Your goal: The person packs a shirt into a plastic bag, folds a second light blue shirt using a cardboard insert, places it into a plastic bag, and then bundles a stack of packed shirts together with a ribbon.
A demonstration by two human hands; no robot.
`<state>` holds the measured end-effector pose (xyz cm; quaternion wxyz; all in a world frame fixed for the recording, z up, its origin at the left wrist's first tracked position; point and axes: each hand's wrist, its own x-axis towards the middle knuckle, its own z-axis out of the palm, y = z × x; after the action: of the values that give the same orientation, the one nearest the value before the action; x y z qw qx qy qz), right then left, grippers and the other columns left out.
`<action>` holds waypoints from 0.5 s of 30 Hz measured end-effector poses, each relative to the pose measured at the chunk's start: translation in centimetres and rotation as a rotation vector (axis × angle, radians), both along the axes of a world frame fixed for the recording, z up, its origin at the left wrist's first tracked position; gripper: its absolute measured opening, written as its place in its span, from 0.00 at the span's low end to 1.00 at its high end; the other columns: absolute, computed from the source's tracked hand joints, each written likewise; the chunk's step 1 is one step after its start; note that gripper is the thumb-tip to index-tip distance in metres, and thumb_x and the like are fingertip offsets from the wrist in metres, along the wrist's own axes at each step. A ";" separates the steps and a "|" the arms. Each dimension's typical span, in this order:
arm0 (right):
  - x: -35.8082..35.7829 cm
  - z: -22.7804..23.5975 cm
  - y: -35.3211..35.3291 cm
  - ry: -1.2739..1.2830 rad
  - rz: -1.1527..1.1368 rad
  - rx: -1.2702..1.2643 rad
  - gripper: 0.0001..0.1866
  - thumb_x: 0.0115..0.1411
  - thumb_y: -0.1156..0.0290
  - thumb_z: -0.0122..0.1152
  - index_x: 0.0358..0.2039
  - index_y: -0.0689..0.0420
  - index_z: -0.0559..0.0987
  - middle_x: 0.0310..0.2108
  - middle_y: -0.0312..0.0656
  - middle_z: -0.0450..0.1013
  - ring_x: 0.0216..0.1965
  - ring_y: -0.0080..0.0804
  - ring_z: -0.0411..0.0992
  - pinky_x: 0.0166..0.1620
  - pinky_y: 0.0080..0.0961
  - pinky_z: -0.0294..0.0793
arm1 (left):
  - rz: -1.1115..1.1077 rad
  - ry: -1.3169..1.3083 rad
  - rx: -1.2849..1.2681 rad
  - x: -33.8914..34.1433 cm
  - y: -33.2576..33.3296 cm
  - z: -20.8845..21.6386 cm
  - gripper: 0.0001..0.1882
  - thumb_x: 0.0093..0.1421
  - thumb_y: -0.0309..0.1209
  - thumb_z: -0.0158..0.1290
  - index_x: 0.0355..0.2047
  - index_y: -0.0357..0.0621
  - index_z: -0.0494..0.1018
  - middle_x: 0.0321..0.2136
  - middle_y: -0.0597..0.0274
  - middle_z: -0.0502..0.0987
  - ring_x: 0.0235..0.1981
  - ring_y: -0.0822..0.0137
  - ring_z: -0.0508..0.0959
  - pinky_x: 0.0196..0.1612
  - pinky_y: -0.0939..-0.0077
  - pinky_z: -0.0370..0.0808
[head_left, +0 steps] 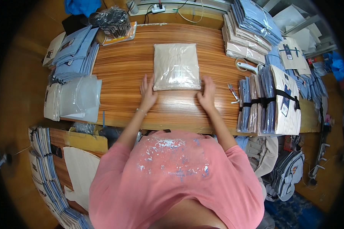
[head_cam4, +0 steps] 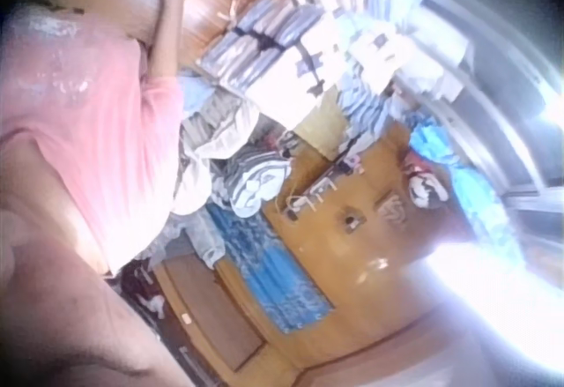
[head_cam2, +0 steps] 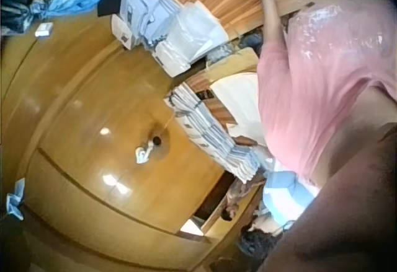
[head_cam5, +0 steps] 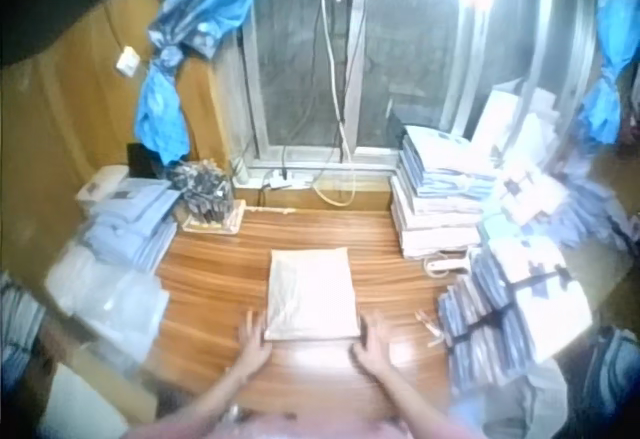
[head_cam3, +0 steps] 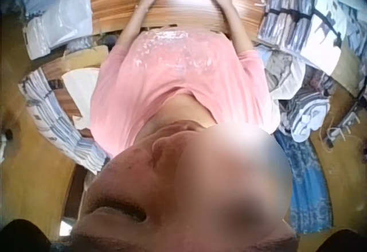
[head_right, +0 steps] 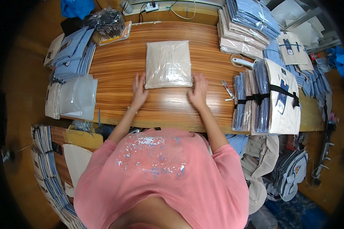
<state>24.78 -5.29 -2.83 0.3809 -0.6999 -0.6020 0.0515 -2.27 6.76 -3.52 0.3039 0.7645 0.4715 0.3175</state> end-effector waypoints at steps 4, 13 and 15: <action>-2.1 0.6 1.3 0.001 -0.008 -0.063 0.30 0.47 0.79 0.53 0.54 0.53 0.65 0.55 0.49 0.60 0.61 0.46 0.53 0.61 0.50 0.46 | -0.074 0.392 0.126 1.2 -1.7 0.8 0.32 0.59 0.34 0.47 0.64 0.55 0.51 0.64 0.50 0.49 0.65 0.50 0.48 0.62 0.41 0.38; 1.8 11.0 6.5 -0.226 0.043 0.211 0.09 0.56 0.66 0.58 0.36 0.54 0.74 0.34 0.40 0.72 0.40 0.36 0.68 0.49 0.38 0.57 | -0.031 0.025 0.503 2.9 5.3 11.4 0.13 0.55 0.29 0.55 0.41 0.41 0.73 0.47 0.51 0.67 0.49 0.53 0.67 0.50 0.61 0.65; 2.8 16.3 7.7 -0.184 0.038 0.320 0.07 0.57 0.66 0.56 0.34 0.55 0.75 0.31 0.41 0.71 0.38 0.38 0.67 0.44 0.37 0.58 | -0.024 -0.250 0.543 4.2 5.7 17.2 0.09 0.56 0.30 0.55 0.33 0.38 0.71 0.31 0.53 0.72 0.34 0.53 0.73 0.37 0.65 0.69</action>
<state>27.54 2.41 13.50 0.4298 -0.6206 -0.6478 -0.1021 1.94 12.51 13.69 0.1477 0.7783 0.3195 0.5200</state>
